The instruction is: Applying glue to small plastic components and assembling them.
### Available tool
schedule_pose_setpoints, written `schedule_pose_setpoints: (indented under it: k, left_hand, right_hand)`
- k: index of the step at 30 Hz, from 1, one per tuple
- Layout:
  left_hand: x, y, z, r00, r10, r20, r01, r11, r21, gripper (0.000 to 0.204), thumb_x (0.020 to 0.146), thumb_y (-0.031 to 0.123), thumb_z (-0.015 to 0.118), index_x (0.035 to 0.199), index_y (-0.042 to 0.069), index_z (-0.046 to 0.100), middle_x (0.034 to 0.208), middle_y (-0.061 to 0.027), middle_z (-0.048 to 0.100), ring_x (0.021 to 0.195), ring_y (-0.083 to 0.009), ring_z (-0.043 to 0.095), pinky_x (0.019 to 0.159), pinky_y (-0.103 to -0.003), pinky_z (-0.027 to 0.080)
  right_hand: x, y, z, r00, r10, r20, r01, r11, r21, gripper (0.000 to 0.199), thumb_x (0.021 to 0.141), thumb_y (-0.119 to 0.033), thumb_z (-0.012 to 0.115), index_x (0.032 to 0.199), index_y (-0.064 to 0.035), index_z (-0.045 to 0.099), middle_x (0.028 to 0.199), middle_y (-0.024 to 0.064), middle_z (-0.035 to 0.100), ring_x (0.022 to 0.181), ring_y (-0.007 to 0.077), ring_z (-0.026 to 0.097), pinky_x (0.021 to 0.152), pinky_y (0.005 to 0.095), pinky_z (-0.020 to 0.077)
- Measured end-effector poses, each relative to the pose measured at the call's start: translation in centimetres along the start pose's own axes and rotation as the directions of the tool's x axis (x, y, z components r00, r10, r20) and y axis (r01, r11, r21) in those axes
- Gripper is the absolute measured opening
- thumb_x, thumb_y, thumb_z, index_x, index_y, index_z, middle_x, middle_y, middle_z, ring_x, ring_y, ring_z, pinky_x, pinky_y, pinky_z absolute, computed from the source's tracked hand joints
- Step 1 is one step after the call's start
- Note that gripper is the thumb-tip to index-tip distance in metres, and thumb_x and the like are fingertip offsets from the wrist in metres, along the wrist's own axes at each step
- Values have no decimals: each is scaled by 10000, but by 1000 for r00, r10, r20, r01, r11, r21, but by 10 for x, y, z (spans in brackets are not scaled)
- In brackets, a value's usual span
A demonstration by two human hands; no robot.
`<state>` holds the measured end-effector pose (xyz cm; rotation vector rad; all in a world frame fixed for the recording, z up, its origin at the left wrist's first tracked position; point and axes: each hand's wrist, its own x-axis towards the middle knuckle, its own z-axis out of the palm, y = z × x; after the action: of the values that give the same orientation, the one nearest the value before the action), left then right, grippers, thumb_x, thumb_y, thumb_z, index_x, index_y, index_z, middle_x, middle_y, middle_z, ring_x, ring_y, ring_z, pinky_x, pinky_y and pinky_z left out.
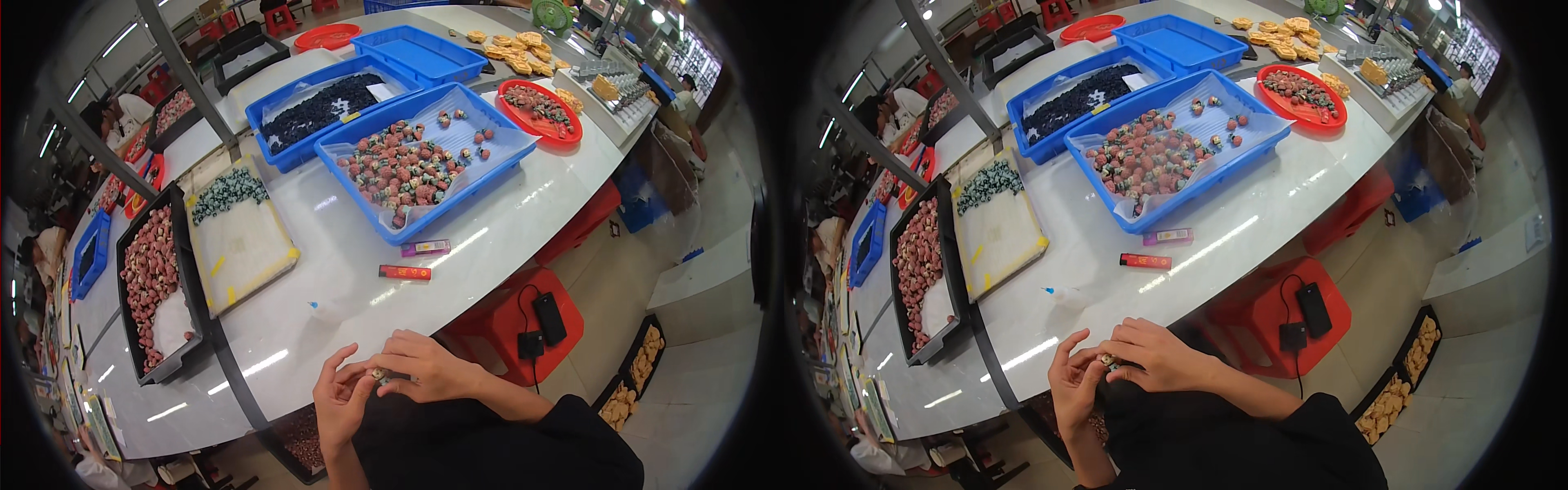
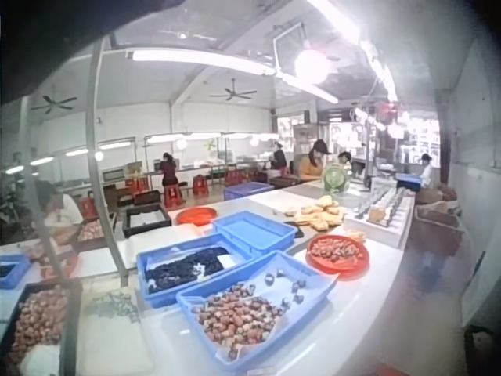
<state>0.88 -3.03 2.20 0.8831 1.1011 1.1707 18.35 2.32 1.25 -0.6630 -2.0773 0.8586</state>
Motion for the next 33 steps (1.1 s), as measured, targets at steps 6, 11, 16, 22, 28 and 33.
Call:
schedule_pose_setpoints:
  k: [6, 11, 16, 22, 28, 33]
  left_hand:
    - [42, 42, -127, 599, 745, -294, -125, 450, 884, 302, 838, 65, 595, 1130, -10, 587, 1089, -153, 618, 960, -264, 597, 856, -357, 456]
    - [90, 68, -280, 573, 802, -166, 241, 29, 970, 309, 810, 219, 650, 1021, -4, 612, 961, -172, 644, 912, -292, 614, 800, -376, 469]
    - [113, 75, -313, 856, 280, -435, 344, 321, 882, 297, 708, 200, 733, 915, 22, 616, 660, -94, 649, 577, -222, 645, 578, -330, 488]
    - [114, 76, -307, 934, 224, -277, 125, 521, 844, 244, 736, 69, 650, 958, -8, 585, 664, -98, 595, 562, -175, 633, 561, -298, 486]
    - [115, 78, -318, 958, 152, -245, 188, 316, 930, 345, 708, 104, 650, 1022, 9, 544, 657, -125, 617, 623, -222, 629, 583, -325, 477]
    - [112, 82, -311, 952, 153, -265, 222, 251, 942, 366, 715, 109, 644, 1053, 27, 530, 632, -126, 616, 604, -217, 622, 579, -342, 474]
  right_hand:
    - [4, 25, -26, 976, 62, -207, -64, 998, -6, 346, 713, -36, 721, 1035, -20, 598, 872, 70, 600, 724, 198, 538, 668, 305, 451]
    - [47, 86, -101, 866, -42, -499, -193, 891, -410, 365, 732, 21, 670, 1086, -26, 594, 872, 103, 588, 758, 234, 570, 681, 311, 471]
    - [88, 147, -158, 762, 194, -618, -575, 641, -507, 293, 774, -121, 656, 1056, -44, 635, 844, 115, 611, 789, 279, 591, 711, 368, 480]
    - [84, 164, -161, 794, 80, -602, -554, 503, -664, 203, 786, -90, 621, 980, -41, 653, 849, 120, 617, 804, 304, 582, 723, 400, 459]
    - [39, 131, -117, 697, -252, -671, -314, 734, -602, 149, 764, 47, 584, 890, -21, 628, 856, 131, 594, 855, 319, 550, 764, 389, 431]
    - [-6, 87, -79, 760, -84, -644, -368, 761, -534, 220, 717, 34, 594, 930, -18, 619, 915, 152, 582, 895, 324, 540, 783, 393, 422]
